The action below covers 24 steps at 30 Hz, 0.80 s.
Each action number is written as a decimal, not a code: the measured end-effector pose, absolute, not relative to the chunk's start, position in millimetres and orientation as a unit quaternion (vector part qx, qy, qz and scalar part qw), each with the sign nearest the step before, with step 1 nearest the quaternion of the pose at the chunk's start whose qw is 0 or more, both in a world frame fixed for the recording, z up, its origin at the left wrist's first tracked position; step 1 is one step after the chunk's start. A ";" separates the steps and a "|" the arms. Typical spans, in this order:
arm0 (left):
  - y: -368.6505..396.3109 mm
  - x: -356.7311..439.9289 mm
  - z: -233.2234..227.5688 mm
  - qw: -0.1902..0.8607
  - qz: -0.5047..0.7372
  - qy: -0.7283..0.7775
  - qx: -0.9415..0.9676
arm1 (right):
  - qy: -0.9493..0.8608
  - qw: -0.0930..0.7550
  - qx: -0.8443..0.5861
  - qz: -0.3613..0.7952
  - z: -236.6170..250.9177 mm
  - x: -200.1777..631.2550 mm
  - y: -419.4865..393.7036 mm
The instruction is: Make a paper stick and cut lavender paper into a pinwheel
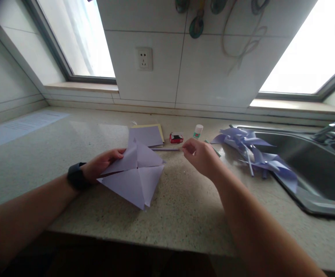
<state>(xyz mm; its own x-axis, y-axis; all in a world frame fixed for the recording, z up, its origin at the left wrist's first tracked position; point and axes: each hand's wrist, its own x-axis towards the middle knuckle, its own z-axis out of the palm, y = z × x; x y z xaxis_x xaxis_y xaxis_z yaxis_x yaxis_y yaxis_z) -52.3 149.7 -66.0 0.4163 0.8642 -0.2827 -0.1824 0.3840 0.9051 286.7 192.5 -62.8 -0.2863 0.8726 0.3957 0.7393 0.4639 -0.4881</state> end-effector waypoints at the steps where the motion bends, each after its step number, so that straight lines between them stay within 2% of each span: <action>1: 150.0 -52.4 -66.6 0.726 0.357 0.403 0.427 | -0.787 0.323 -0.516 0.097 -64.8 288.4 196.2; 7: 152.1 -54.0 -70.2 0.715 0.346 0.400 0.458 | -0.744 0.324 -0.583 0.049 -65.1 284.9 210.2; 16: 150.5 -52.8 -69.6 0.712 0.343 0.389 0.473 | -0.723 0.207 -0.658 0.039 -73.5 266.3 244.2; 24: 151.5 -54.3 -70.8 0.716 0.337 0.382 0.478 | -0.678 0.172 -0.714 0.026 -72.2 251.2 250.8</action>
<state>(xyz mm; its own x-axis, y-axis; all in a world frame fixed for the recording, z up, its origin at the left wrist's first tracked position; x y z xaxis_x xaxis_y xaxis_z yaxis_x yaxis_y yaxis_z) -54.3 151.5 -70.8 0.4811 0.8474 -0.2247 -0.1177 0.3164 0.9413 251.2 250.8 -72.2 0.0800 0.9773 0.1960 0.9594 -0.0222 -0.2810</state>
